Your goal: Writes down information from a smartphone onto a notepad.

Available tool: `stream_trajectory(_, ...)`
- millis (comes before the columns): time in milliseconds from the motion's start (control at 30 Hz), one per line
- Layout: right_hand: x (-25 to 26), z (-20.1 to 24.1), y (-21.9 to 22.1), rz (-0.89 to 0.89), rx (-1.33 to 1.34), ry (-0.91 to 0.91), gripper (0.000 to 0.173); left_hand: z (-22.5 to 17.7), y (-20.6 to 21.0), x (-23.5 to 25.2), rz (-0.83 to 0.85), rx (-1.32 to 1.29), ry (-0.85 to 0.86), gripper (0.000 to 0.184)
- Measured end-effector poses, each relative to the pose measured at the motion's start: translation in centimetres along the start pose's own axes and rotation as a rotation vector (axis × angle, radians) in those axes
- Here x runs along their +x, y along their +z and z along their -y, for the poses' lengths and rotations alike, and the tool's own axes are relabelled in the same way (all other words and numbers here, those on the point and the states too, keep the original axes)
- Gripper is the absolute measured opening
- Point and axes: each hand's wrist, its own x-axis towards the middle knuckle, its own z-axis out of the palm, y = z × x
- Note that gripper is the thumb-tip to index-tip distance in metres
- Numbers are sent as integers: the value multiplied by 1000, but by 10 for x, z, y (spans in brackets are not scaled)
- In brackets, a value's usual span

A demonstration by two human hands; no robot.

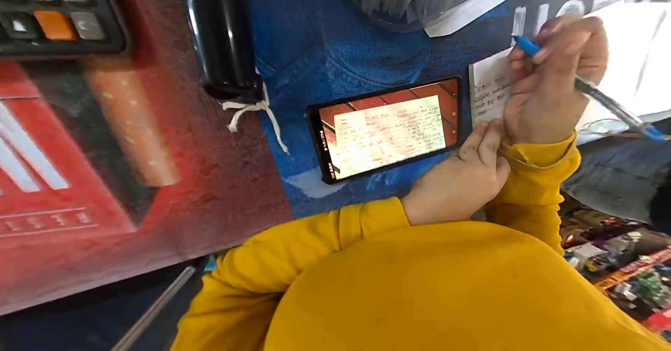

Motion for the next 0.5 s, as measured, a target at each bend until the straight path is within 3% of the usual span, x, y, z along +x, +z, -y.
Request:
stream_trajectory(33,1,-1,-3,33,6,-22,8,4,31,-14,29,-47,28,32)
stream_trajectory(67,1,-2,-5,59,19,-44,6,4,41,-20,164,-54,12,31)
stream_trajectory(133,2,-1,-9,79,24,-90,11,3,46,-19,250,-57,-13,32)
stream_trajectory(267,1,4,-17,112,-109,-151,36,3,43,-18,235,-53,-17,30)
stream_trajectory(367,-1,8,-10,78,-76,-25,52,4,46,-20,178,-82,-14,29)
stream_trajectory(500,1,10,0,-20,-92,64,55,5,52,-22,118,-114,-6,26)
